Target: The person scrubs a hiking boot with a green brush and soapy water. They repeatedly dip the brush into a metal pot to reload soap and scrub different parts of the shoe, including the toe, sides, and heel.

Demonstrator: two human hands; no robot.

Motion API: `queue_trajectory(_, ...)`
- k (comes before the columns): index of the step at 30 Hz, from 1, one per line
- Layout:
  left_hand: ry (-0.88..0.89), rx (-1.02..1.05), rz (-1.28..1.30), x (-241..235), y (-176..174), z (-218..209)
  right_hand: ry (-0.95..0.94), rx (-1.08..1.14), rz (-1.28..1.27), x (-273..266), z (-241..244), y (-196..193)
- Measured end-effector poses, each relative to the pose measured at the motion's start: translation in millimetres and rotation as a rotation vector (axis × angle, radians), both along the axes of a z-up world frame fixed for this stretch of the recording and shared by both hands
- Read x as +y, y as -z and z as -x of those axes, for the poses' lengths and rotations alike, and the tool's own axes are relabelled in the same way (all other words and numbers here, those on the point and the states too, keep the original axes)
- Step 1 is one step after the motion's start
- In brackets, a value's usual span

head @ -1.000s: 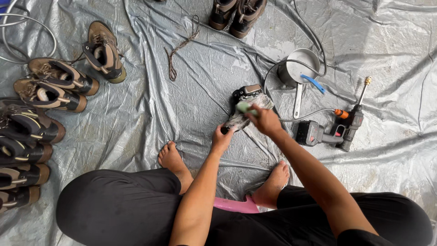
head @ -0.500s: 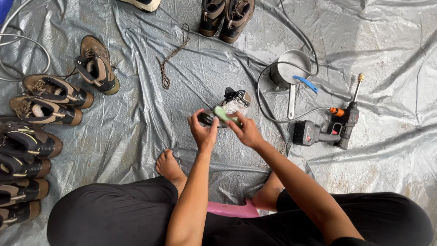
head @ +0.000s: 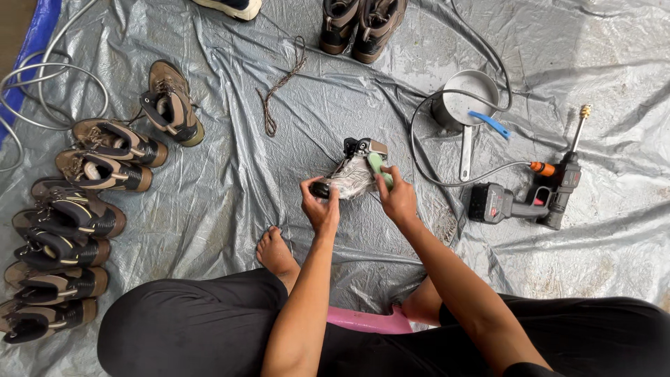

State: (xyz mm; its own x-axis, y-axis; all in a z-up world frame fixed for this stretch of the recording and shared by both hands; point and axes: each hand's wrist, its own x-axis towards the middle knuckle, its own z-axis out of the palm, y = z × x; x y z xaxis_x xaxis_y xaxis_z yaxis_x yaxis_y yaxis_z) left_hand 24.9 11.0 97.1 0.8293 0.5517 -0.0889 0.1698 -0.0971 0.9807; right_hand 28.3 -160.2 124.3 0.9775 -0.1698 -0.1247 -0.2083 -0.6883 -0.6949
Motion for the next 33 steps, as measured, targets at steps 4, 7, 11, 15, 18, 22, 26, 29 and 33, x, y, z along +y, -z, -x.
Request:
queue_trajectory(4, -0.002, 0.000, -0.004, 5.9, 14.5, -2.3, -0.116, 0.045, -0.174, 41.2, 17.5, -22.7)
queue_trajectory(7, 0.000, -0.061, -0.034, 9.1, 10.4, -0.1, -0.272, -0.053, -0.239, 30.5, 21.3, -3.0)
queue_trajectory(11, -0.055, -0.042, -0.127, 0.8, -0.6, -8.1, -0.048, -0.088, -0.109, 23.0, 7.5, -2.5)
queue_trajectory(15, -0.061, -0.066, -0.111, 0.8, -4.1, -3.3, -0.224, -0.104, -0.215, 58.2, 19.0, -1.2)
queue_trajectory(18, -0.129, -0.030, -0.123, 2.8, 22.6, 5.9, -0.246, -0.147, -0.062, 46.5, 15.9, -11.3)
queue_trajectory(22, -0.107, -0.038, -0.162, 4.9, 11.8, 10.9, -0.080, 0.054, -0.034, 23.9, 9.3, -7.4)
queue_trajectory(26, -0.068, -0.078, -0.131, 0.9, 17.3, 3.3, -0.260, -0.041, -0.196, 47.3, 18.9, -30.5)
queue_trajectory(29, -0.075, -0.065, -0.139, 0.6, 21.0, 11.4, -0.208, -0.051, -0.126, 21.7, 15.6, 1.0)
queue_trajectory(33, -0.092, -0.069, -0.134, -12.5, 11.6, 2.9, -0.079, 0.007, -0.118, 11.4, 7.1, -9.2)
